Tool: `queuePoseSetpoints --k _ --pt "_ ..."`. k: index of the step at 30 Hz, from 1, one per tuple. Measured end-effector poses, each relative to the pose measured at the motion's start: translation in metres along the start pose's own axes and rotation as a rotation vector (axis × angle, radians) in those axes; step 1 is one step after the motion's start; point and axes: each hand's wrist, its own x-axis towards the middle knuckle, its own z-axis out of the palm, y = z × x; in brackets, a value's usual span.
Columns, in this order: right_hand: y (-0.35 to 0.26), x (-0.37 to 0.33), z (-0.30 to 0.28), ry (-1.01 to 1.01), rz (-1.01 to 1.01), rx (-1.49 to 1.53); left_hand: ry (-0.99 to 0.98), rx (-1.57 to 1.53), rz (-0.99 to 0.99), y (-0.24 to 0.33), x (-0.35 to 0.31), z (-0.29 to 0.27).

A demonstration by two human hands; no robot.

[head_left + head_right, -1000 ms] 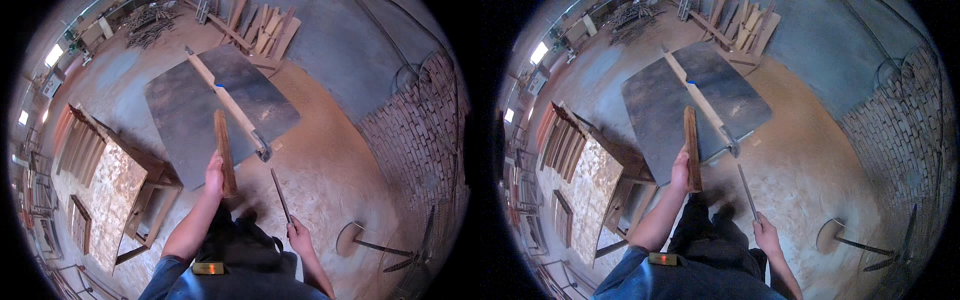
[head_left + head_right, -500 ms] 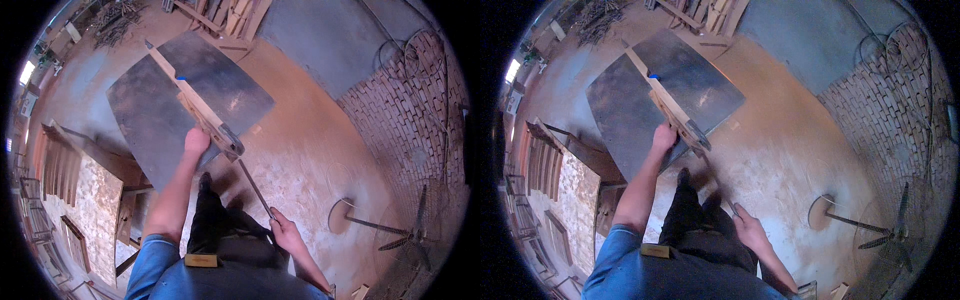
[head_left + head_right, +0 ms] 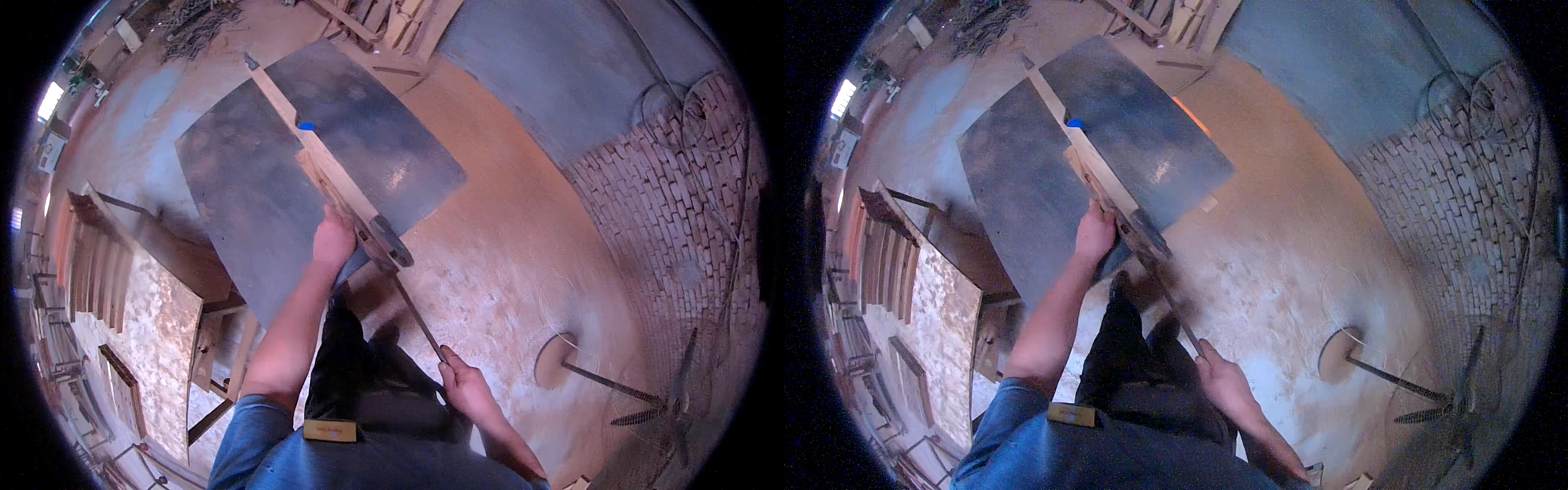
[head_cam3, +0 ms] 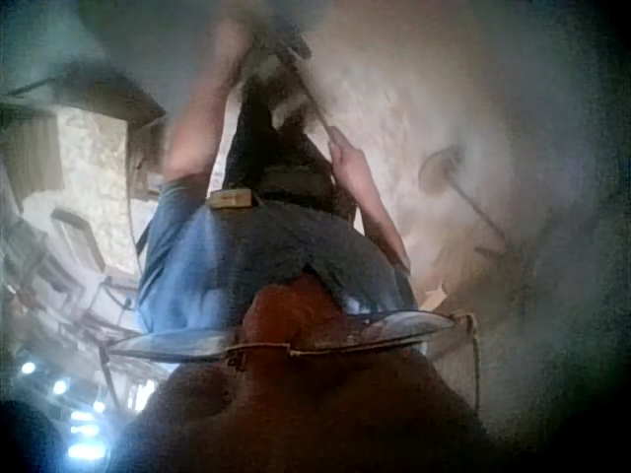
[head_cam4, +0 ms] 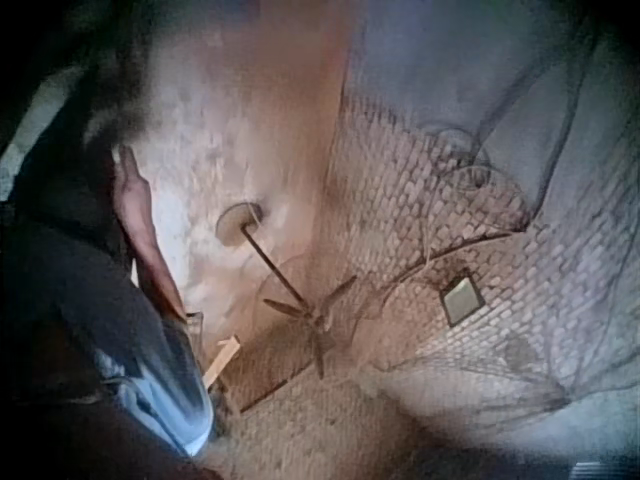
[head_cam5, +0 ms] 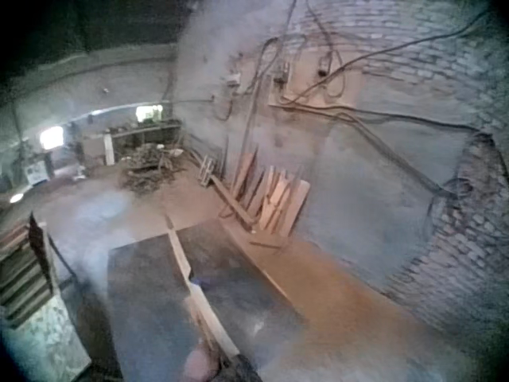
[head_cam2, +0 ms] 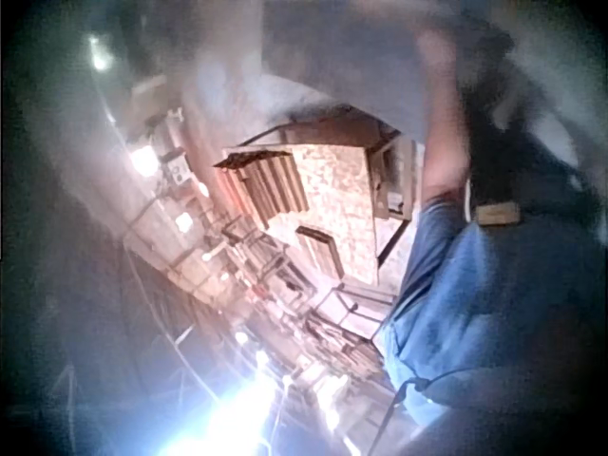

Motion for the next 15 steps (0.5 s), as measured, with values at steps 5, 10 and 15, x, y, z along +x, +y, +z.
queuePoseSetpoints --k 5,10,15 --pt "-0.018 0.024 0.005 0.008 -0.079 -0.023 0.084 0.02 0.055 -0.012 0.032 -0.014" --pt "-0.039 0.047 0.011 -0.001 -0.035 -0.041 0.103 0.05 0.049 -0.018 0.062 -0.026" --pt "-0.068 0.063 0.011 -0.003 -0.037 -0.063 0.111 0.033 0.04 -0.025 0.092 -0.038"
